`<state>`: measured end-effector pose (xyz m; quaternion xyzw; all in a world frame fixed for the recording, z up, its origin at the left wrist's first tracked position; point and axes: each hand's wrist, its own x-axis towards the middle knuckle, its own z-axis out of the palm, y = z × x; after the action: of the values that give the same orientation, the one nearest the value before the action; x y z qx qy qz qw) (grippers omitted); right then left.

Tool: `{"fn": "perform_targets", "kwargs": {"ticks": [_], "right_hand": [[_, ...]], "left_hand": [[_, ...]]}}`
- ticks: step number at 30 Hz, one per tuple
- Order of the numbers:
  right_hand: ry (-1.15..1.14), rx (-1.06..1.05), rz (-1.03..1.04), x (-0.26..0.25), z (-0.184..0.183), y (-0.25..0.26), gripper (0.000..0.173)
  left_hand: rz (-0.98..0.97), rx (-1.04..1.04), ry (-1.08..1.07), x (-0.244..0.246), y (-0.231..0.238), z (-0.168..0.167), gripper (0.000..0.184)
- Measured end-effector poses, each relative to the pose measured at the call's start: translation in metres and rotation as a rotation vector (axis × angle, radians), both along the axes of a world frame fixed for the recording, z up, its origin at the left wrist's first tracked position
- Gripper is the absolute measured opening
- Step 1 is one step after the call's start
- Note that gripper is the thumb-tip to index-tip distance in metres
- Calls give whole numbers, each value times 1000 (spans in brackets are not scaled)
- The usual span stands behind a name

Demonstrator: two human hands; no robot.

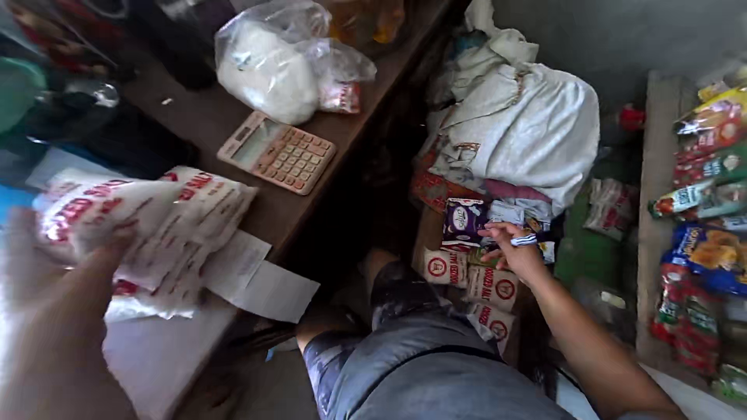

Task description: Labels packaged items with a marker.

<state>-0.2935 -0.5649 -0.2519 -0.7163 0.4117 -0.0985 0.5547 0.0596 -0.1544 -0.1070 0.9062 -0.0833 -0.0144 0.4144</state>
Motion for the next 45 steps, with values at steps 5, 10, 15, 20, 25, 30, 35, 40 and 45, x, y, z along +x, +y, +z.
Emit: {"fn": "perform_targets", "kwargs": {"ticks": [5,10,15,20,25,30,35,40,45], "right_hand": [[382,-7,294,-11,-17,12,38],[340,-184,653,12,-70,37,31],[649,-197,756,44,-100,50,32],[682,-236,795,57,-108,58,38],[621,-293,818,69,-106,62,41],[711,-351,919,75,-116,61,37],[799,-368,994,76,-124,58,48],[834,-363,964,68,-127,69,47],[847,-367,859,62,-128,79,34]], "left_hand": [[-7,-36,-53,-8,9,-11,71],[-55,-69,-286,-44,23,-28,96],[-103,-110,-271,-108,46,-54,101],[-74,-258,-158,-169,62,-71,98],[31,-395,-58,-201,84,-90,93],[46,-466,-30,-209,81,-100,81],[-15,-538,-40,-206,69,-97,71],[-66,-554,1,-207,56,-95,68],[-120,-594,46,-210,52,-107,65]]}}
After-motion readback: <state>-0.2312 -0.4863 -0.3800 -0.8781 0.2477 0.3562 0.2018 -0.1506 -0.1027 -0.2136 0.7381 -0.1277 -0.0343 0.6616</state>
